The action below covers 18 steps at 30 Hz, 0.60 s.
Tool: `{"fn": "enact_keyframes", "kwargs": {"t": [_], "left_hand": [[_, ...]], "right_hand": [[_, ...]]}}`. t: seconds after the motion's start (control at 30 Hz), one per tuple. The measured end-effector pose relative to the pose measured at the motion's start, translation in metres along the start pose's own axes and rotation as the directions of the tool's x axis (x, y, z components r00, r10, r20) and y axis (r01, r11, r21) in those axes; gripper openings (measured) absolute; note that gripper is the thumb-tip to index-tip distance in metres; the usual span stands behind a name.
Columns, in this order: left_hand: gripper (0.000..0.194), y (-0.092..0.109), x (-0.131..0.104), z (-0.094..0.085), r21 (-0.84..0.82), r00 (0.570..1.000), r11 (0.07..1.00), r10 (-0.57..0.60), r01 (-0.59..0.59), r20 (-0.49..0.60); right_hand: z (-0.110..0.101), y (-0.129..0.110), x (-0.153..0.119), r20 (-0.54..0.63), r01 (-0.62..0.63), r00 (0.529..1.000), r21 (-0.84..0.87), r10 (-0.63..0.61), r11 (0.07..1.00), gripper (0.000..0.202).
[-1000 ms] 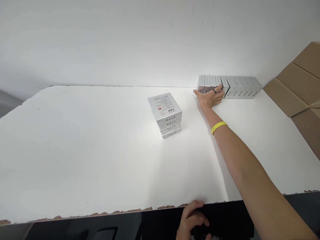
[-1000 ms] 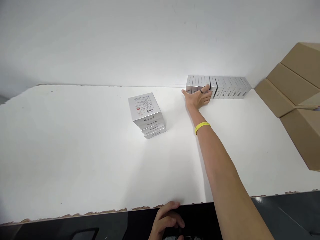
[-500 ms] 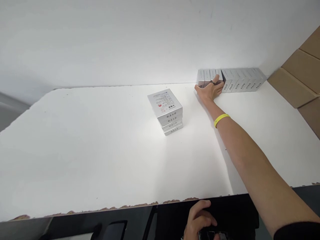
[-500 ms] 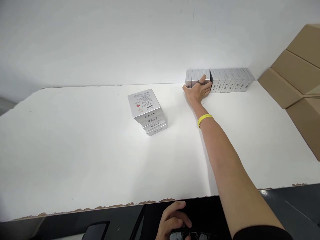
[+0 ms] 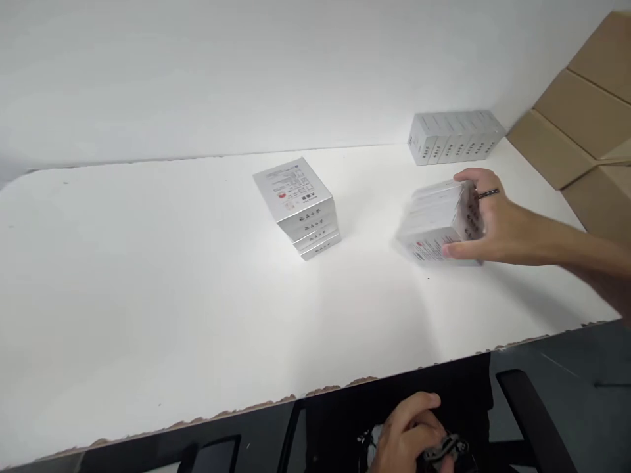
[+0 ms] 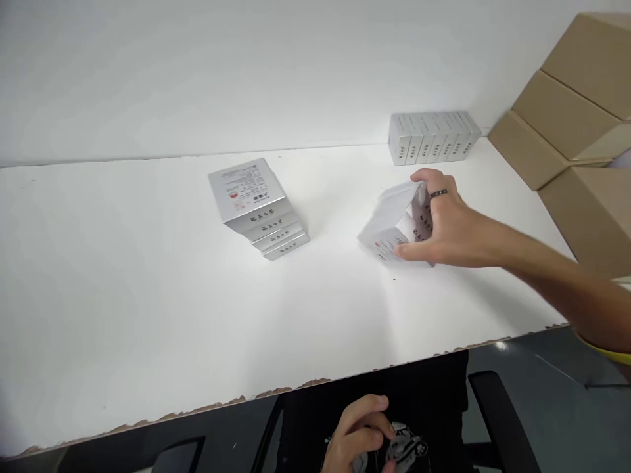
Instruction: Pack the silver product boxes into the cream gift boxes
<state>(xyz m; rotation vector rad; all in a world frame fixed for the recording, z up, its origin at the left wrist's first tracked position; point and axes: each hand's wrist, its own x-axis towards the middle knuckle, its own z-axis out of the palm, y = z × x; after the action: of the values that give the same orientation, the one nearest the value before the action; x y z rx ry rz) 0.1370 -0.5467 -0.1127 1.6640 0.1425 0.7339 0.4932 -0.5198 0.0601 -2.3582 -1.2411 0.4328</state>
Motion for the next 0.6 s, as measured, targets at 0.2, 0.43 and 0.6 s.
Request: {"fn": "enact_keyframes", "kwargs": {"t": [0.2, 0.43, 0.6], "left_hand": [[0.048, -0.006, 0.005, -0.001, 0.067, 0.977, 0.975, 0.211, -0.213, 0.031], [0.053, 0.003, 0.004, 0.000, 0.087, 0.994, 0.990, 0.111, -0.112, 0.016], [0.045, 0.011, 0.025, 0.003, 0.167, 0.981, 0.967, 0.189, -0.193, 0.040]], "right_hand": [[-0.023, -0.049, -0.002, 0.296, 0.094, 0.954, -0.445, 0.047, 0.891, 0.097], [-0.004, -0.040, 0.001, 0.273, 0.252, 0.947, -0.293, -0.172, 0.922, 0.092], [-0.006, -0.032, -0.005, 0.197, 0.230, 0.963, -0.259, -0.182, 0.938, 0.099]]}}
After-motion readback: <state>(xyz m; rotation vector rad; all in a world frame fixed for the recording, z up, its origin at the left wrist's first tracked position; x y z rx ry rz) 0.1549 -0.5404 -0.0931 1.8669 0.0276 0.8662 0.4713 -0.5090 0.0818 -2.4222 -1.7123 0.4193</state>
